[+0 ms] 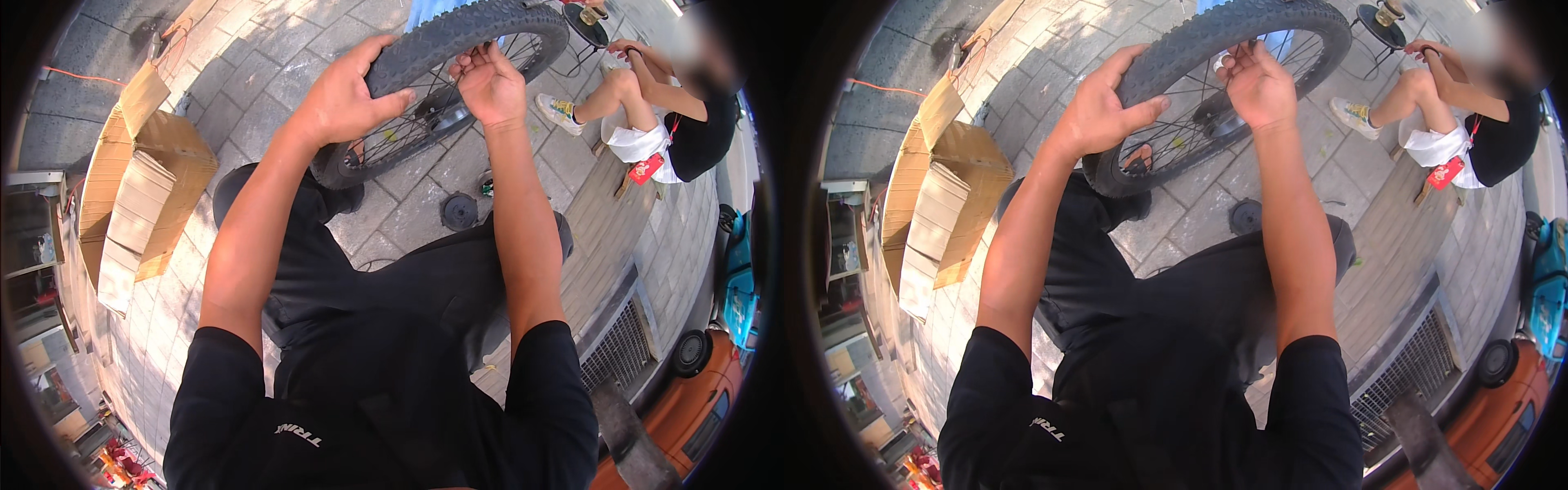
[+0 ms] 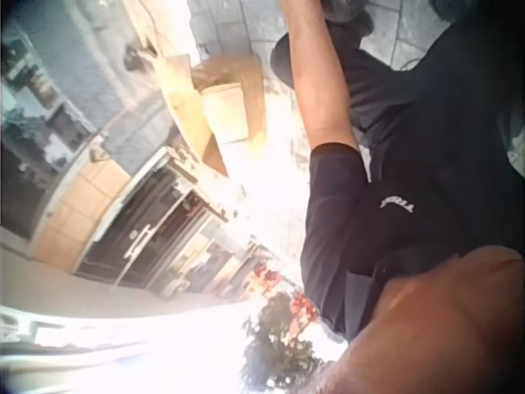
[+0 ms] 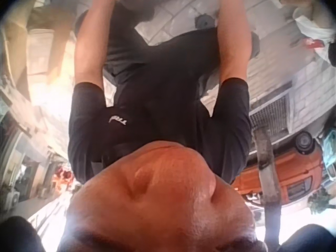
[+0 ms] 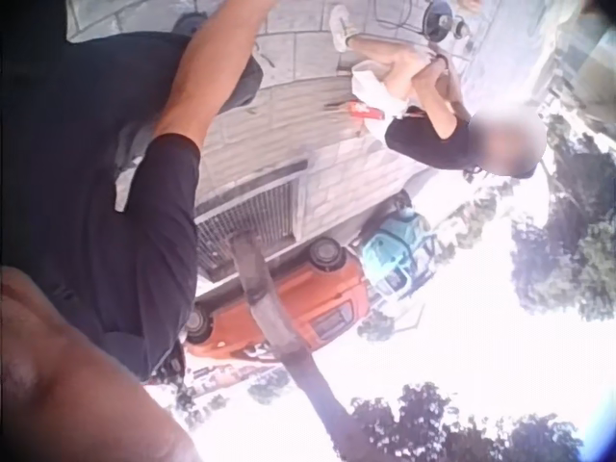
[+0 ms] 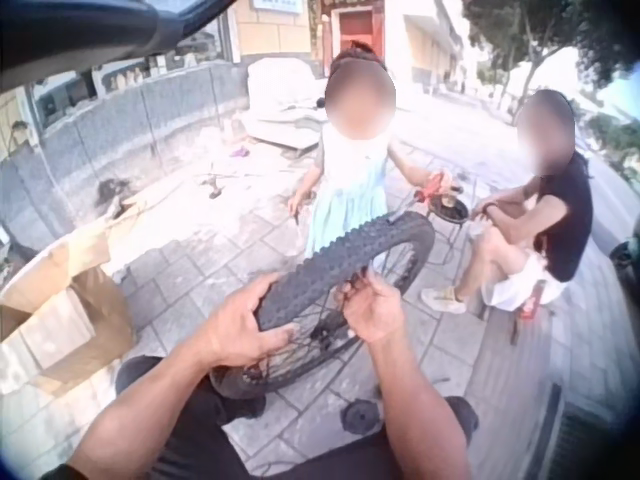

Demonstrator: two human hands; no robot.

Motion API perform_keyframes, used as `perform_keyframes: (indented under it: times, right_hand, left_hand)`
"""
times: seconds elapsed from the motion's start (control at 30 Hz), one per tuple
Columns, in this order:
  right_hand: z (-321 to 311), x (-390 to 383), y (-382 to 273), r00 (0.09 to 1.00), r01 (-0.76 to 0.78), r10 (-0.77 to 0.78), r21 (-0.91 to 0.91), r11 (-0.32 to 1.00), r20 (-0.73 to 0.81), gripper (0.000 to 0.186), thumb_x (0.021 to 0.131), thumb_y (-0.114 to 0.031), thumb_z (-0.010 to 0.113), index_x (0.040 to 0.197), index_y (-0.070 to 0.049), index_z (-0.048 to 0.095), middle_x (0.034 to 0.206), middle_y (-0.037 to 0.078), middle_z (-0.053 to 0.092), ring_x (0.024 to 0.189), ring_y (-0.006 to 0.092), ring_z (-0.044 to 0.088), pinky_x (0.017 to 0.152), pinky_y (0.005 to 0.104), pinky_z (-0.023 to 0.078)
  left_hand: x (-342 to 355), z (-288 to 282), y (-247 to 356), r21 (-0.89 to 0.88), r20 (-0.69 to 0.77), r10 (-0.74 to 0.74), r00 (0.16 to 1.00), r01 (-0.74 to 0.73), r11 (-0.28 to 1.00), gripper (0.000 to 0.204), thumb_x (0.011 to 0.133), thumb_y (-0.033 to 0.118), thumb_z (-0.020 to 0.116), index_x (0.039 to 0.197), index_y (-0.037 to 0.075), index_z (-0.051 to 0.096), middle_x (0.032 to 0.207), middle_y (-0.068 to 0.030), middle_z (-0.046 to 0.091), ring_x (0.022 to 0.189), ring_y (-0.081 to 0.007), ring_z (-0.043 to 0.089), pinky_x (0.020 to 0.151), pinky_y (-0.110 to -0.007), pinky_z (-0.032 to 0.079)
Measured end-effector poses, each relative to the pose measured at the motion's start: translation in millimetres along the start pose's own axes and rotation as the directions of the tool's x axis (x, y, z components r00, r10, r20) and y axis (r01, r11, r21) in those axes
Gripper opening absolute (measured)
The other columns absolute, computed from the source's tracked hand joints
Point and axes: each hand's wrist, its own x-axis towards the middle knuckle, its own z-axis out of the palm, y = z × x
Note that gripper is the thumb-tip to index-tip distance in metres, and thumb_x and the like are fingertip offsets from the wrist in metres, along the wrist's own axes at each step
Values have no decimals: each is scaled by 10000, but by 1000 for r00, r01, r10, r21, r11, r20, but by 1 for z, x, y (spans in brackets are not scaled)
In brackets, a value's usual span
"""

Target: The person sits on the ground and removes the hub from a bicycle wheel. They then place the hub back into the wheel and use a tool to tighten the spokes.

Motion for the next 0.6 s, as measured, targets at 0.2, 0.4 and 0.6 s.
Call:
perform_keyframes:
  times: [0.2,0.4,0.6]
  right_hand:
    - [-3,0,-1,999,-8,8,10,1000,37,194,1042,-211,698,1164,-61,700,1096,66,719,985,253,620,921,420,487]
    - [-3,-1,6,998,20,-20,-1,1000,-58,211,1030,-212,698,1148,-37,692,1089,94,730,1052,289,660,995,458,513]
    - [-27,-7,-9,986,-11,-11,-130,992,-166,282,1040,-313,675,1066,-38,731,1001,109,780,914,277,741,854,421,603]
  left_hand:
    - [1,0,3,-42,4,-2,1000,2,999,759,886,267,893,1518,-9,578,1335,-154,729,1202,-219,692,1056,-373,549]
    - [0,-1,1,-56,1,-15,1000,16,998,777,885,274,903,1527,-11,571,1346,-158,728,1205,-217,695,1053,-367,552]
    - [8,-3,-11,-45,-34,97,995,-99,994,708,860,367,911,1420,11,666,1241,-124,777,1125,-211,739,988,-377,581]
